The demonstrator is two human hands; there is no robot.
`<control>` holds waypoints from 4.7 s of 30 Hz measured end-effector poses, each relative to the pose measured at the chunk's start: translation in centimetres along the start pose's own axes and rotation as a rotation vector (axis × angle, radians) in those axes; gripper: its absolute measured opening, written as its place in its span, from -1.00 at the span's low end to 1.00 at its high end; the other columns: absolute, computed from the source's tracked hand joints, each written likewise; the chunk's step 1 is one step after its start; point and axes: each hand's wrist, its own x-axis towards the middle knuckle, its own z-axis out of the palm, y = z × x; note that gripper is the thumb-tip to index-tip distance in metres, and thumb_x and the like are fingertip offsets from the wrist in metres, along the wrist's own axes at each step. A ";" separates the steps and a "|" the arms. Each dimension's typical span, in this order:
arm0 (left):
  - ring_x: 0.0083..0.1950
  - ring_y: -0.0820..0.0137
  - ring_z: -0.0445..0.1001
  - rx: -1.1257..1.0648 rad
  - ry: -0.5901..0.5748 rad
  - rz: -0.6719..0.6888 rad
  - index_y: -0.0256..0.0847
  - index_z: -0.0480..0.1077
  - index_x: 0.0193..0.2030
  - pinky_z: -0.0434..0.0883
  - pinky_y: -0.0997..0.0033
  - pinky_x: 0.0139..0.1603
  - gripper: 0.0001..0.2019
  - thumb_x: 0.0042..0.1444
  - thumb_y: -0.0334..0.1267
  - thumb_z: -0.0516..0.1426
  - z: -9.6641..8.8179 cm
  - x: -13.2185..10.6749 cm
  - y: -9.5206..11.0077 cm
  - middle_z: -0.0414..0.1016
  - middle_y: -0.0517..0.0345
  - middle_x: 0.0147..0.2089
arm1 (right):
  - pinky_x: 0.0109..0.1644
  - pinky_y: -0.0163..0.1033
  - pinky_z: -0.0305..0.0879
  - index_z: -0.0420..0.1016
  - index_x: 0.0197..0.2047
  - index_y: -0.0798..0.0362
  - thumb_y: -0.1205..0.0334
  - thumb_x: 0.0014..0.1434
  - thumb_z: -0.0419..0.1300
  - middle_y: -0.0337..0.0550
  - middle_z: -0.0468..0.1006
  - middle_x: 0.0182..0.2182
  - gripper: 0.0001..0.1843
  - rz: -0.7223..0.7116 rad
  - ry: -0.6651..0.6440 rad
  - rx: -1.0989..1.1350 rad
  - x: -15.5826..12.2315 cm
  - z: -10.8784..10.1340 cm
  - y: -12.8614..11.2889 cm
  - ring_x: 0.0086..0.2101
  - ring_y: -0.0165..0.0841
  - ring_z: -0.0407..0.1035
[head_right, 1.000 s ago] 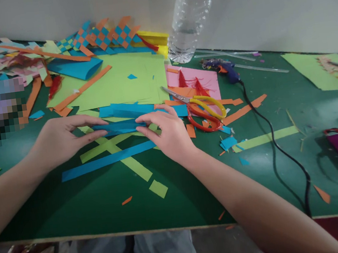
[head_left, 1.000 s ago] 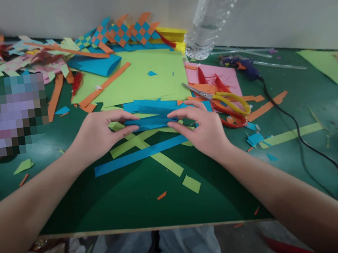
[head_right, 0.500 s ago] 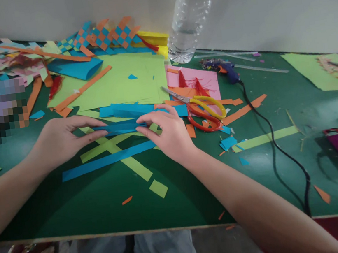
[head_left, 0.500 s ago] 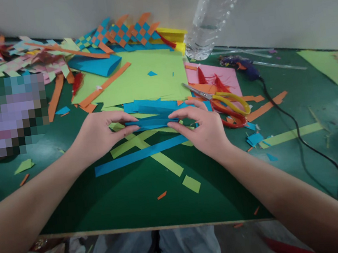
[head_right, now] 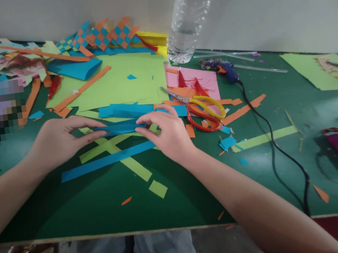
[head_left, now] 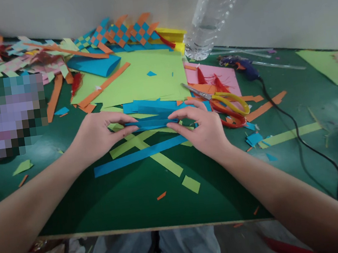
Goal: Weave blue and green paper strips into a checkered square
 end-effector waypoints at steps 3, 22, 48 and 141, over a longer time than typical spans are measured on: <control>-0.13 0.19 0.68 -0.001 0.003 0.001 0.02 0.69 -0.20 0.57 0.30 -0.02 -0.66 0.19 0.20 0.26 0.0 0.0 0.0 0.74 0.17 -0.16 | 0.21 0.13 0.45 0.67 -0.21 -0.14 0.15 0.28 0.36 -0.27 0.69 -0.37 -0.96 0.016 -0.006 -0.012 0.0 0.0 0.0 -0.24 -0.23 0.60; -0.14 0.21 0.68 -0.008 0.015 -0.010 0.02 0.68 -0.27 0.57 0.28 0.01 -0.68 0.19 0.17 0.25 -0.2 0.0 0.5 0.74 0.20 -0.18 | 0.21 0.08 0.47 0.66 -0.21 -0.09 0.19 0.22 0.41 -0.26 0.71 -0.31 -0.94 0.037 -0.010 0.058 0.0 -0.1 -0.3 -0.21 -0.25 0.60; -0.13 0.22 0.68 -0.011 0.046 -0.002 0.02 0.67 -0.26 0.57 0.32 -0.03 -0.75 0.22 0.07 0.24 -0.2 0.0 0.5 0.73 0.21 -0.21 | -0.11 -0.17 0.57 0.71 -0.30 -0.04 0.19 0.14 0.41 -0.26 0.72 -0.34 -0.94 0.230 0.041 0.308 0.5 0.0 -0.2 -0.27 -0.32 0.60; -0.28 0.30 0.56 0.293 -0.280 0.479 -0.04 0.59 -0.02 0.22 0.11 0.15 -0.49 0.49 0.18 -0.08 0.5 0.1 -1.2 0.69 0.15 -0.26 | 0.15 0.04 0.24 0.53 -0.27 -0.07 0.20 0.39 0.15 -0.19 0.73 -0.29 -0.82 -0.162 -0.089 -0.173 0.0 0.0 -0.5 -0.20 -0.23 0.56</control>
